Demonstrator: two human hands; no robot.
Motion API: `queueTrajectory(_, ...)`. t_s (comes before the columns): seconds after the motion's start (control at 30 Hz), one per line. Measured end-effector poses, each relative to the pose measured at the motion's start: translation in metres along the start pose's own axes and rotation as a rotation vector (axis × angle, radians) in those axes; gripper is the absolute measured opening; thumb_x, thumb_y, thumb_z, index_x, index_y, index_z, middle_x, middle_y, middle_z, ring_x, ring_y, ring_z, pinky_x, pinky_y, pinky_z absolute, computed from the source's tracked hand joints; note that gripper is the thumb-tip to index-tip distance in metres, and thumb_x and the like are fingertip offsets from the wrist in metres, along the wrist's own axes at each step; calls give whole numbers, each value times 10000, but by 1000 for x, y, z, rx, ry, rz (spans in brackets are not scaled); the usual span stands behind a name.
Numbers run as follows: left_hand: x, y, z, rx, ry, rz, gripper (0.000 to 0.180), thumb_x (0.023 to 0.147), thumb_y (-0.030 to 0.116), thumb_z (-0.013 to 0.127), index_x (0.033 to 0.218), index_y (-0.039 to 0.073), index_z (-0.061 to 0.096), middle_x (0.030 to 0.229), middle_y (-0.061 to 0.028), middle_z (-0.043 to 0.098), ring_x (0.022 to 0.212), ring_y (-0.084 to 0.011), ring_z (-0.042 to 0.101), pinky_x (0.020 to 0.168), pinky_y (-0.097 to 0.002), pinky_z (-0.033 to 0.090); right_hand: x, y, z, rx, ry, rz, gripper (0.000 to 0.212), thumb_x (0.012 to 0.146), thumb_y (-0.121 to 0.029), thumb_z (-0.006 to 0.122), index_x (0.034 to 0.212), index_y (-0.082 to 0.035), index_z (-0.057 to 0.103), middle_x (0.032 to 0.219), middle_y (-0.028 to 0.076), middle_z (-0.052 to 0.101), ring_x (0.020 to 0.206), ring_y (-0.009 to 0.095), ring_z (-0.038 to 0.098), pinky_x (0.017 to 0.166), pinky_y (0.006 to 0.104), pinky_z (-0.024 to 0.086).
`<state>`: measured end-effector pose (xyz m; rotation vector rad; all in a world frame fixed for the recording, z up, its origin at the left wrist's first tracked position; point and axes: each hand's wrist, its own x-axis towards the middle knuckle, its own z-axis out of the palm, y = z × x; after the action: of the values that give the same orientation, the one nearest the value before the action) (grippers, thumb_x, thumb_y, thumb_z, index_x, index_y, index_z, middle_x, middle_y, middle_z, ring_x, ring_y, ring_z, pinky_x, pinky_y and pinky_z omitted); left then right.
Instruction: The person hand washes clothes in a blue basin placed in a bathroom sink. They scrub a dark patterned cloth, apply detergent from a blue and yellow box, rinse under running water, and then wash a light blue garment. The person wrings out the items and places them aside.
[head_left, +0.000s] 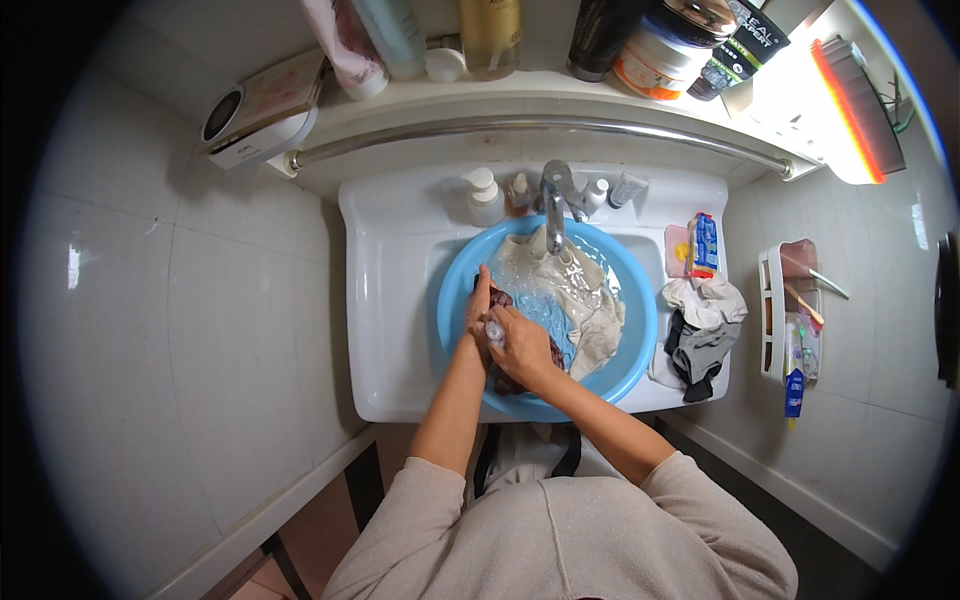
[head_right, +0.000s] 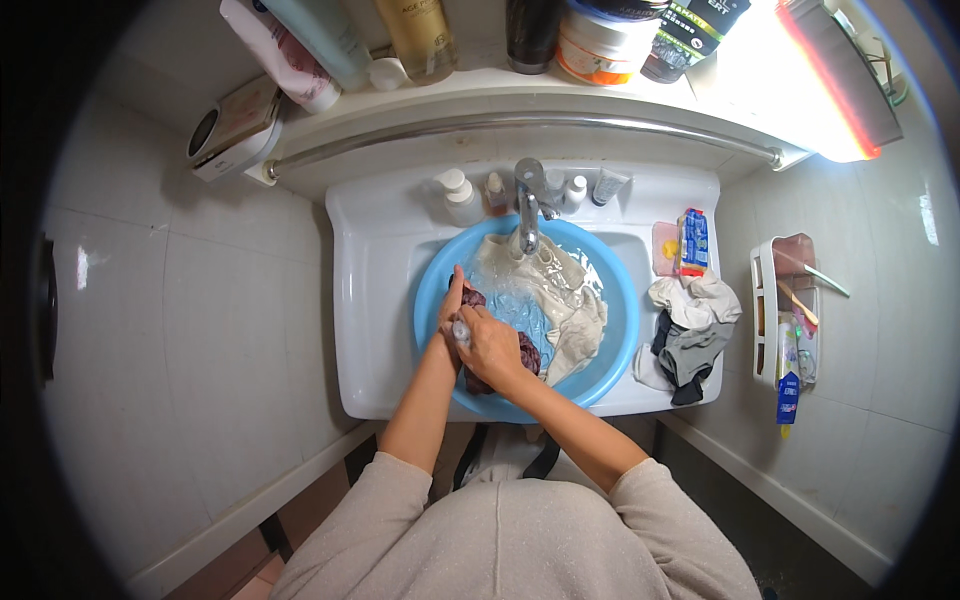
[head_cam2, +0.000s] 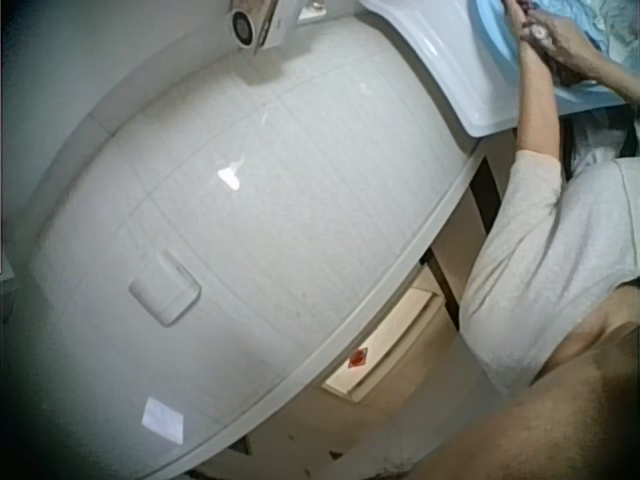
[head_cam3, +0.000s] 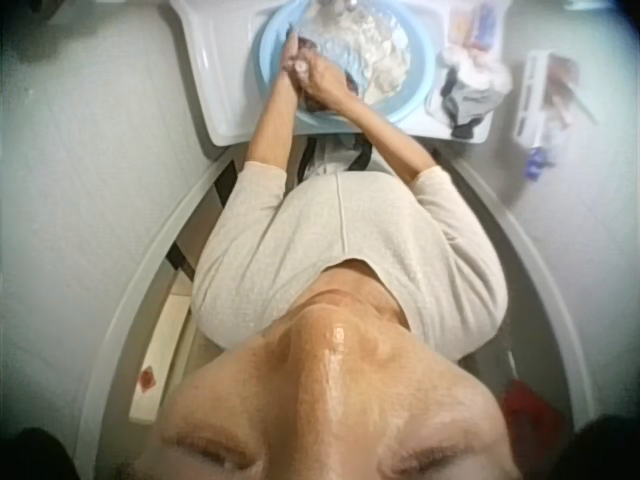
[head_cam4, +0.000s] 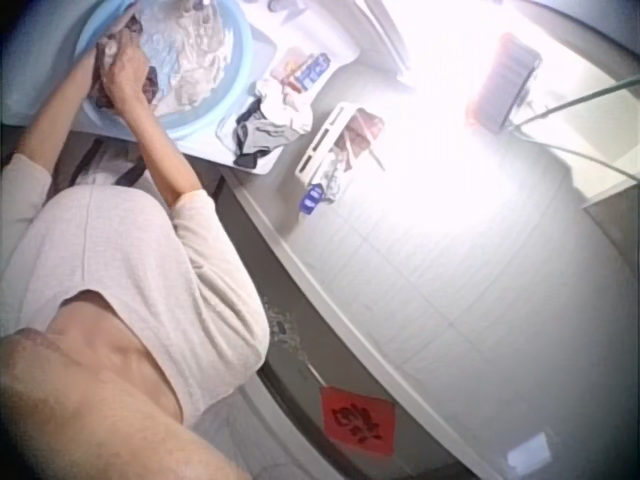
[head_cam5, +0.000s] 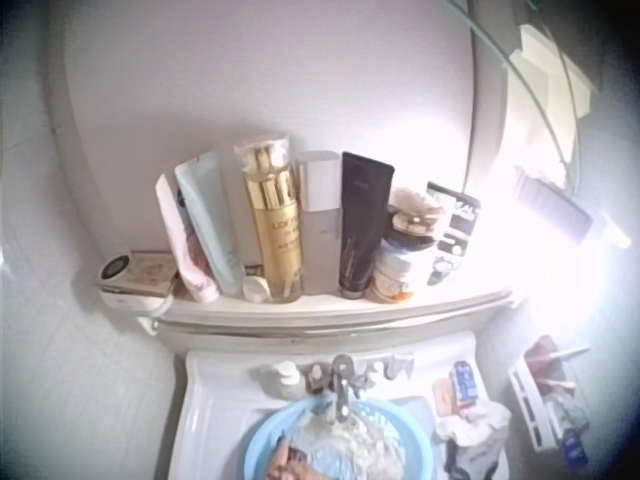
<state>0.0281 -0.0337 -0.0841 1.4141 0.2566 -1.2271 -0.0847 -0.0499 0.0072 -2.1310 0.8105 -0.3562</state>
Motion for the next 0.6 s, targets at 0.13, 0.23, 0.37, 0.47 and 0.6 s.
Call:
queueTrajectory(0.13, 2, -32, 11, -340, -106, 30, 496, 904, 490, 473, 1153, 64, 523, 1082, -87, 589, 990, -197, 569, 839, -372, 471, 49, 51, 7, -106, 38, 140, 308, 844, -335, 527, 801, -40, 605, 708, 232, 610, 699, 417, 597, 622, 483, 468)
queueTrajectory(0.23, -5, -19, 11, -227, -70, -74, 603, 912, 467, 472, 1322, 34, 386, 1274, -111, 491, 1111, -229, 524, 929, -389, 442, 71, 92, 16, -149, 71, 144, 387, 838, -390, 557, 753, -13, 585, 694, 234, 602, 680, 427, 585, 625, 483, 458)
queueTrajectory(0.37, 6, -6, -7, 166, 132, 175, 669, 901, 435, 503, 1362, 1, 287, 1340, -175, 412, 1183, -268, 471, 956, -382, 418, 67, 88, 0, -120, 176, 137, 423, 822, -440, 587, 901, -25, 573, 712, 195, 568, 658, 403, 561, 648, 462, 477)
queueTrajectory(0.47, 34, -38, -8, 866, 282, 529, 657, 841, 222, 569, 1386, 49, 245, 1321, -256, 377, 1133, -392, 472, 931, -438, 409, 47, 95, 20, -248, 235, -260, 399, 805, -394, 607, 1006, -55, 544, 897, 194, 554, 765, 385, 591, 644, 450, 483)
queueTrajectory(0.6, 28, -27, 6, 1252, 19, 353, 730, 782, 84, 552, 1423, 157, 212, 1332, -280, 345, 1189, -438, 401, 964, -451, 384, 64, 145, 41, -452, -167, 52, 408, 816, -374, 583, 1134, -121, 543, 959, 182, 554, 823, 374, 602, 677, 437, 498)
